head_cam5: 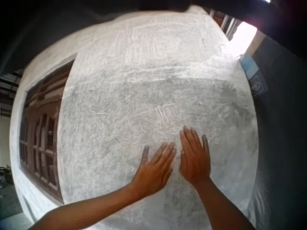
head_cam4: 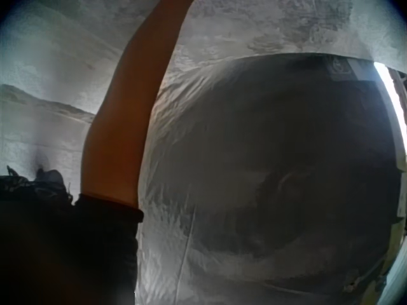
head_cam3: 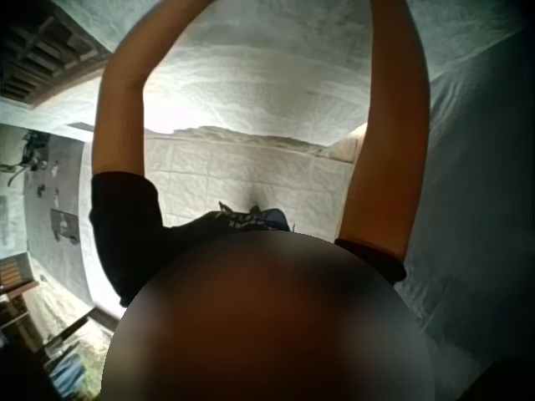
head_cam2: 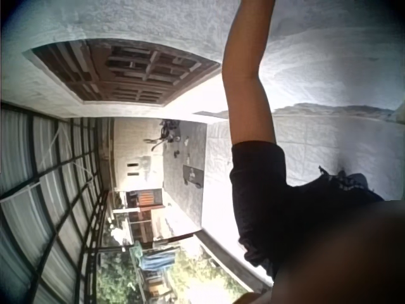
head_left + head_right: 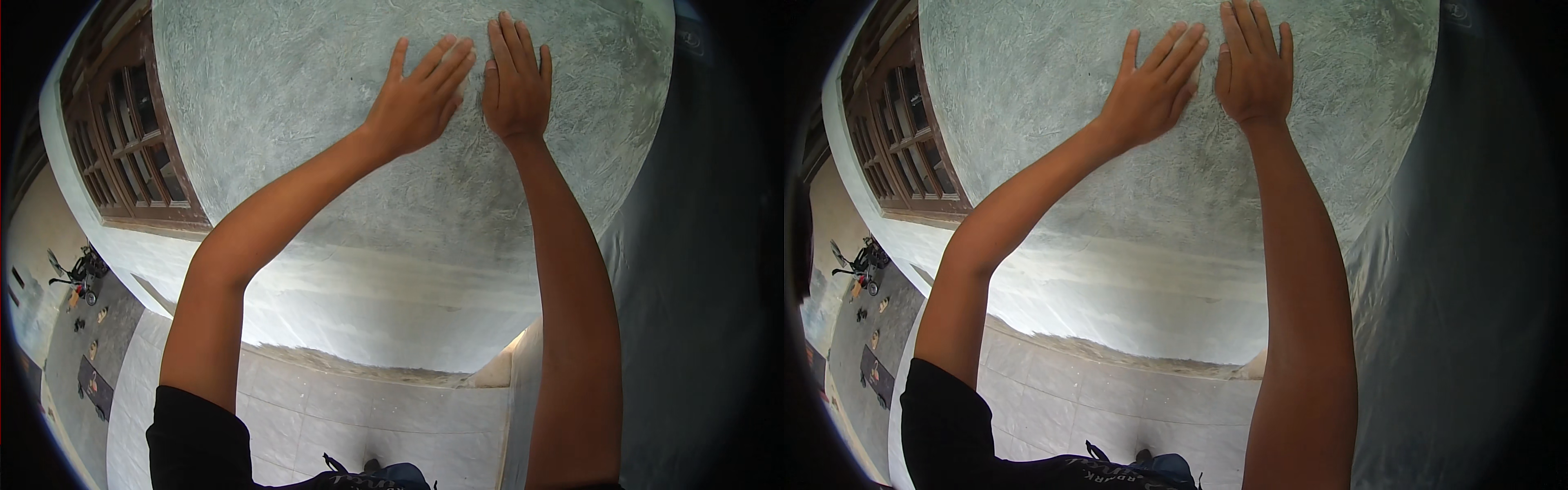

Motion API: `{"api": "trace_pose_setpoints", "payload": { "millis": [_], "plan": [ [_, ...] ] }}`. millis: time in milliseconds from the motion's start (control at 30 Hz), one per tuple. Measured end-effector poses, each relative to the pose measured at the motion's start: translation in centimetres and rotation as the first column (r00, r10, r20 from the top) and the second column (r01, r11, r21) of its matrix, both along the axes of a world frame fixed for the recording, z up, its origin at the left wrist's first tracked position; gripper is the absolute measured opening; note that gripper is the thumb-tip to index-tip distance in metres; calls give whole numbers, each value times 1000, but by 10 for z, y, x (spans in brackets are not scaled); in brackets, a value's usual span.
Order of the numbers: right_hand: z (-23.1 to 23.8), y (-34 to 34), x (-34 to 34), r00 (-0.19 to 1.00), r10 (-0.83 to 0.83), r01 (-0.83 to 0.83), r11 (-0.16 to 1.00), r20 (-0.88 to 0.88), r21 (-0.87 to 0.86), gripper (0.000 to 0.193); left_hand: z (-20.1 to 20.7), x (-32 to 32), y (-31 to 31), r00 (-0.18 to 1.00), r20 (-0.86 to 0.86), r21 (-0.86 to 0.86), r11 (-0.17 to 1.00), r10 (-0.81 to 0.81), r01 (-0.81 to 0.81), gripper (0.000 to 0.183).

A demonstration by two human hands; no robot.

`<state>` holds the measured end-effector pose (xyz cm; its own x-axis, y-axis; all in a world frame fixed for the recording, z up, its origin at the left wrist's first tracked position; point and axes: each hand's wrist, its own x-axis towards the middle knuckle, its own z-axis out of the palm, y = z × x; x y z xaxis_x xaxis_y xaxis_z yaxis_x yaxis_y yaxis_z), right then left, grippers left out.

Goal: Smoothing and finishing a plastered wall using bare hands.

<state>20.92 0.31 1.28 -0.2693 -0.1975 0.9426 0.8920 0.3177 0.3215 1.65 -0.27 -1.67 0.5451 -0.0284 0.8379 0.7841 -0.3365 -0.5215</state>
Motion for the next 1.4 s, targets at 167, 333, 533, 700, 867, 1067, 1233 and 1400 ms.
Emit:
{"api": "trace_pose_setpoints", "payload": {
  "millis": [167, 333, 533, 700, 867, 1067, 1233, 1400],
  "plan": [
    [-1, 3, -12, 999, 46, -47, 999, 6, 16, 52, 62, -28, 0, 961, 199, 86, 974, 190, -211, 59],
    [0, -13, -4, 999, 48, -48, 998, -9, -48, 50, -11, 3, -9, 996, -41, -57, 996, -77, 75, 55],
    [1, -21, -16, 995, 103, -104, 989, -14, -107, 50, 51, -17, -6, 942, 192, 22, 959, 274, -283, 59],
    [0, -14, -4, 998, 59, -60, 993, -14, -98, 50, -3, -4, -5, 997, -21, -40, 997, -69, 68, 59],
    [-1, 6, -16, 999, 54, -54, 998, 2, 20, 52, 69, -35, 1, 967, 151, 143, 972, -207, 186, 54],
    [-1, 3, 1, 998, 59, -60, 997, 14, 47, 51, -6, -7, -1, 990, -43, -91, 987, -136, 132, 59],
    [-1, -10, -11, 999, 43, -43, 998, 0, -39, 51, 37, -12, -5, 978, 148, 65, 985, 147, -158, 58],
    [2, -17, -8, 999, 7, -11, 992, -32, -123, 51, 10, -15, -2, 989, -140, -26, 999, -49, 46, 60]
  ]
}}
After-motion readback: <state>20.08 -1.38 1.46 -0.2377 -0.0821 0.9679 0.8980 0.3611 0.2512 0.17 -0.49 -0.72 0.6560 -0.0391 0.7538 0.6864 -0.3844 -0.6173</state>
